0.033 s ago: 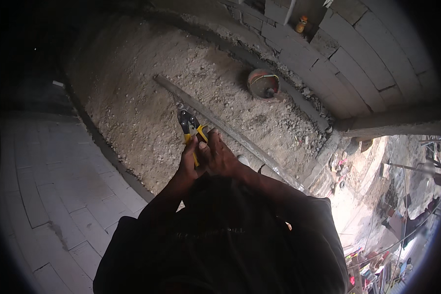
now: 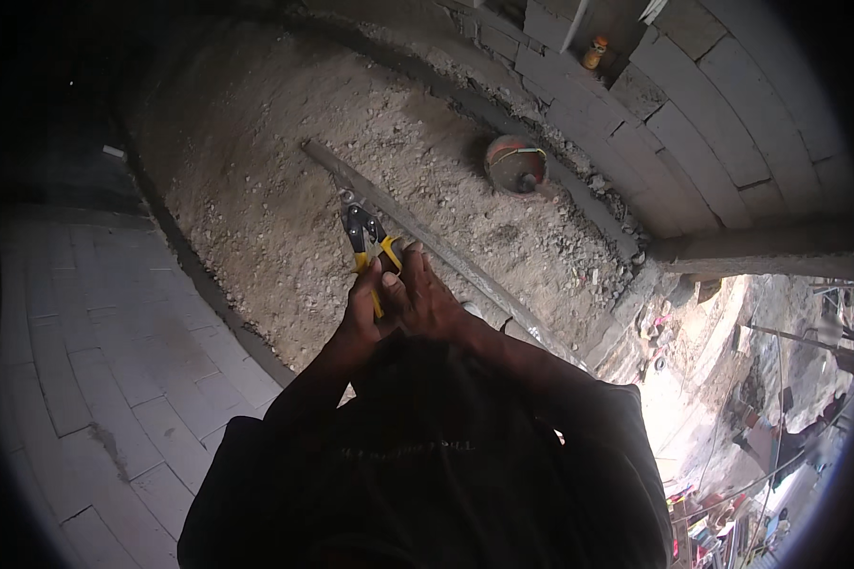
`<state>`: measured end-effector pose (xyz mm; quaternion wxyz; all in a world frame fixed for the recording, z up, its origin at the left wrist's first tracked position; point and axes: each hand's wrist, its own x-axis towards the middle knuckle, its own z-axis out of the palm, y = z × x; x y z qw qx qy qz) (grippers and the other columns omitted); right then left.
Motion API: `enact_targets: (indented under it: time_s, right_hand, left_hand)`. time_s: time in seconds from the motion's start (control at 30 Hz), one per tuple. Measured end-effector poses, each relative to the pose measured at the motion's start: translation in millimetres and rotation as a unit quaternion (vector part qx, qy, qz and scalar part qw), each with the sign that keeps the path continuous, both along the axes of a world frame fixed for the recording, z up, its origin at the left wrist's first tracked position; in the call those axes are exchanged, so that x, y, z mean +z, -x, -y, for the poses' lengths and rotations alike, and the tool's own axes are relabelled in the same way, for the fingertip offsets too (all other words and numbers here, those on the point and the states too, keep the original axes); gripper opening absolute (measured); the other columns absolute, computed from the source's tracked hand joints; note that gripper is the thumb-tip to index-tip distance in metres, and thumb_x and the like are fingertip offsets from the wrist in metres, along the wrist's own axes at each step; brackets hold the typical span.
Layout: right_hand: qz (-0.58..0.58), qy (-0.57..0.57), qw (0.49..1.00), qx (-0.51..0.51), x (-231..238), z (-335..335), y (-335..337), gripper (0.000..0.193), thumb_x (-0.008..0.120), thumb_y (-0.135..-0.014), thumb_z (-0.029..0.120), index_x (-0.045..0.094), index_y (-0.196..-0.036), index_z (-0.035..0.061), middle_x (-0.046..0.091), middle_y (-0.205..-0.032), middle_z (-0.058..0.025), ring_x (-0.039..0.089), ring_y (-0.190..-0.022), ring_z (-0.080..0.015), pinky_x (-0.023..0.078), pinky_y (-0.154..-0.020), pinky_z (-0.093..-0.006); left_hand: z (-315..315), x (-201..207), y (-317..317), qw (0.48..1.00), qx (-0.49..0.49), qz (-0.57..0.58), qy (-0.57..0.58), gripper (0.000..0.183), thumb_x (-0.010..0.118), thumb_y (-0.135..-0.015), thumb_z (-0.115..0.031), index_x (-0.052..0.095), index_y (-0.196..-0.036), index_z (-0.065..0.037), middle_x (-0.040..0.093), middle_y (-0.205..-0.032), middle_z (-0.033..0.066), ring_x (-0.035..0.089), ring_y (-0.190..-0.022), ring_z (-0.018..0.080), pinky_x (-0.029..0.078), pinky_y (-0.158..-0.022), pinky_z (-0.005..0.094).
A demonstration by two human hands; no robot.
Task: The person uses a trowel to spread and smooth cement on a concrete floor. They repeatedly scoop cement from a bucket and apply it to the surface, leveling it with the trowel.
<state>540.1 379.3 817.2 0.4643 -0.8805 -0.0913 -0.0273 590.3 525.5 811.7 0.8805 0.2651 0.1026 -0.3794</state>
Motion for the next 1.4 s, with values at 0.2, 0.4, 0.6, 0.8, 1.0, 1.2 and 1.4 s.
enact_targets:
  time_s: [0.2,0.4,0.6,0.8,1.0,1.2,1.4]
  right_hand:
    - [-0.075,0.171,0.982,-0.002,60.8,-25.1,-151.3,0.063,0.042,-0.098,0.057,0.047,-0.120,-0.0020,0.048,-0.112,-0.0232,0.048,-0.105,-0.0391,0.036,-0.088,-0.0539]
    - [-0.058,0.143,0.988,0.000,104.1,-53.9,-225.4,0.059,0.043,-0.100,0.051,0.050,-0.127,-0.0010,0.047,-0.123,-0.0270,0.045,-0.115,-0.0425,0.035,-0.094,-0.0574]
    - [0.071,0.033,0.995,-0.062,111.7,-36.0,-314.6,0.037,0.068,-0.090,0.023,0.058,-0.118,0.0003,0.060,-0.106,-0.0198,0.060,-0.093,-0.0388,0.049,-0.080,-0.0450]
    - [0.068,0.015,0.998,0.002,98.8,-9.3,-372.9,0.038,0.075,-0.084,0.019,0.060,-0.115,0.0018,0.062,-0.100,-0.0167,0.063,-0.090,-0.0370,0.051,-0.077,-0.0424]
    - [0.103,0.036,0.992,-0.059,65.3,25.3,-419.7,0.036,0.075,-0.085,0.022,0.062,-0.113,0.0029,0.065,-0.102,-0.0138,0.065,-0.096,-0.0361,0.053,-0.080,-0.0421]
    - [0.146,0.110,0.976,-0.117,41.2,97.0,-499.2,0.032,0.077,-0.083,0.021,0.062,-0.105,0.0041,0.063,-0.095,-0.0134,0.065,-0.088,-0.0358,0.053,-0.074,-0.0424]
    - [0.104,0.058,0.971,-0.208,36.4,171.0,-577.9,0.028,0.071,-0.089,0.027,0.057,-0.098,0.0058,0.061,-0.087,-0.0126,0.065,-0.082,-0.0351,0.055,-0.069,-0.0439]
  left_hand:
    - [-46.2,27.2,-142.0,0.989,-0.068,0.124,-0.048,0.048,0.059,-0.097,-0.022,0.043,-0.139,-0.006,0.058,-0.117,0.0033,0.062,-0.096,0.0079,0.054,-0.074,0.0218]
    - [-97.6,59.5,-239.7,0.986,-0.127,0.101,0.037,0.043,0.058,-0.094,-0.013,0.045,-0.135,-0.004,0.060,-0.121,0.0106,0.063,-0.102,0.0200,0.056,-0.081,0.0357]
    - [-96.7,59.4,-305.7,0.982,-0.165,0.085,0.023,0.040,0.061,-0.095,-0.018,0.048,-0.130,-0.004,0.062,-0.104,0.0103,0.065,-0.087,0.0200,0.057,-0.075,0.0378]
    - [-84.4,59.3,-354.1,0.962,-0.256,0.094,-0.028,0.033,0.064,-0.096,-0.026,0.048,-0.119,-0.007,0.057,-0.087,0.0045,0.060,-0.073,0.0148,0.052,-0.068,0.0326]
    - [-42.9,54.5,-423.4,0.939,-0.311,0.128,-0.073,0.033,0.065,-0.096,-0.029,0.049,-0.115,-0.007,0.056,-0.082,0.0028,0.056,-0.066,0.0126,0.049,-0.063,0.0295]
    - [38.7,50.7,-515.6,0.908,-0.352,0.188,-0.131,0.031,0.063,-0.097,-0.033,0.050,-0.110,-0.008,0.056,-0.080,0.0030,0.055,-0.059,0.0101,0.046,-0.054,0.0260]
    - [133.8,57.6,-605.2,0.865,-0.401,0.232,-0.192,0.028,0.060,-0.099,-0.030,0.051,-0.108,-0.006,0.059,-0.083,0.0035,0.061,-0.066,0.0133,0.051,-0.062,0.0302]
